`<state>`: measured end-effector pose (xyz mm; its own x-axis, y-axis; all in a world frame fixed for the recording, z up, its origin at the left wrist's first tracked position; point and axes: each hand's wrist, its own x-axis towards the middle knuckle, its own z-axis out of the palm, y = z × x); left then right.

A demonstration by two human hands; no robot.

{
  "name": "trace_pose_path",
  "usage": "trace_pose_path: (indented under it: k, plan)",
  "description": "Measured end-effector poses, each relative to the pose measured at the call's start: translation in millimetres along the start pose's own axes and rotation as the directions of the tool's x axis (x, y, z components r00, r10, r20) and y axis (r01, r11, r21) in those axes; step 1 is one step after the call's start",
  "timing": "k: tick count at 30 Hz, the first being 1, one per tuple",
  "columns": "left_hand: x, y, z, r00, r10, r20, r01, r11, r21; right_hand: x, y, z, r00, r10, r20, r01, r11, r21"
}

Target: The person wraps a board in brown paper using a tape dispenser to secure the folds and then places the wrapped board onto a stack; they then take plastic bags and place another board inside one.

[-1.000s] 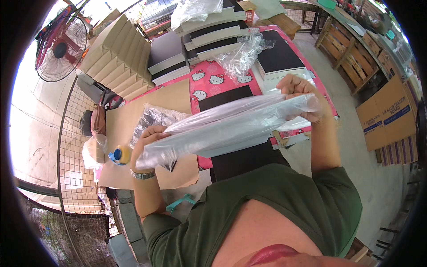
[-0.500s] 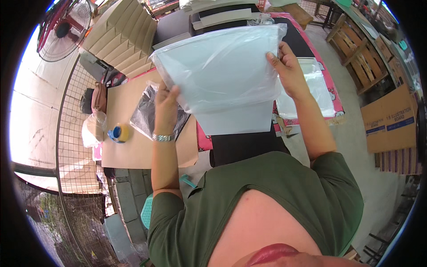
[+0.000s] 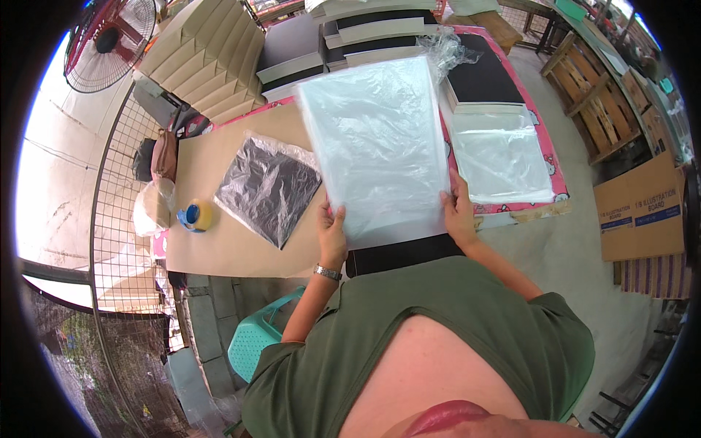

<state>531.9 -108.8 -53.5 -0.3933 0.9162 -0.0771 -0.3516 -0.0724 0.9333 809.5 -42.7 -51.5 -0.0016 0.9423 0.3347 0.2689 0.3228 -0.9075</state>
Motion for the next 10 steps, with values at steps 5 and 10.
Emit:
trace_pose_path:
  k: [5,10]
  plan:
    - [-18.3,21.3,4.2,0.936,-0.023,0.351,-0.18,0.827,0.533,3.3,-21.1,-3.9,0.985,-0.09,0.147,0.138,0.925,-0.355]
    - [-26.1,18.5,-15.7,0.861,-0.35,0.368,-0.108,0.582,0.806,-4.7,43.6,-13.4,0.93,0.087,0.357,0.094,0.883,-0.459]
